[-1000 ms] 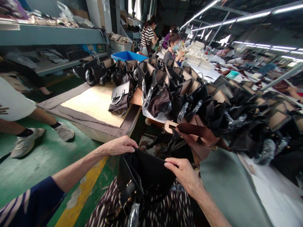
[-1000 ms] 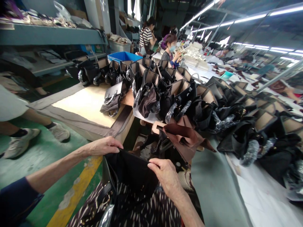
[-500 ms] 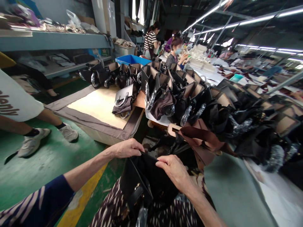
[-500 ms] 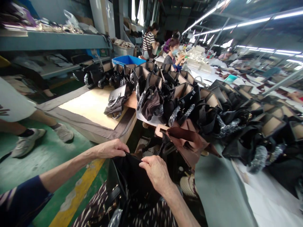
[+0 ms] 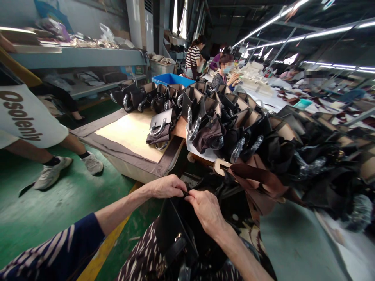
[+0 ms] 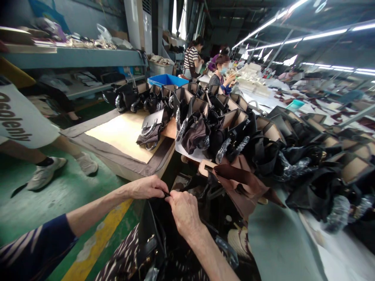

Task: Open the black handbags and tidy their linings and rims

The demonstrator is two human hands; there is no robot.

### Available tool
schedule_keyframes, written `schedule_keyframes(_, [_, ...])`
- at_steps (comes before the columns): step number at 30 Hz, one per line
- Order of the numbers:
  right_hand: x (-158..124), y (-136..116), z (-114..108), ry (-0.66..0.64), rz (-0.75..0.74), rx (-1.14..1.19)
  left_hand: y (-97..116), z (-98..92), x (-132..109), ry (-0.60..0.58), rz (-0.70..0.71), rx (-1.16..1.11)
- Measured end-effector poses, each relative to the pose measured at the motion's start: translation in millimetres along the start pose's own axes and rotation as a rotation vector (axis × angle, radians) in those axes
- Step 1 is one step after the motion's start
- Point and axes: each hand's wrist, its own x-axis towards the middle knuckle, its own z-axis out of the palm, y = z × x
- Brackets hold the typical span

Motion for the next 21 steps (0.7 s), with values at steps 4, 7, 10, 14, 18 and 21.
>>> schedule_keyframes(4, [-1, -3, 7, -0.009, -0.031, -0.081, 4, 3.1, 0, 0.032, -0.06, -0.096])
schedule_keyframes(7, [-2, -3, 9, -0.007, -0.028, -0.051, 6, 4.8, 1, 0.07, -0.056, -0.082])
schedule_keyframes(10, [-2, -1, 6, -0.001, 0.0, 0.006, 10, 3.9, 1, 0.072, -0.026, -0.056])
schedule_keyframes(14, [-1, 2, -3, -0.034, -0.032, 0.069, 17, 2.8, 1, 0.069, -0.052, -0.039])
schedule_keyframes(18, [-3, 1, -11, -0.11, -0.07, 0.103, 24, 7.2, 5, 0.035, -0.076, -0.064])
schedule_keyframes(21, [-9, 0, -20, -0.128, -0.012, 0.154, 28, 9.6, 12, 0.053, -0.13, -0.111])
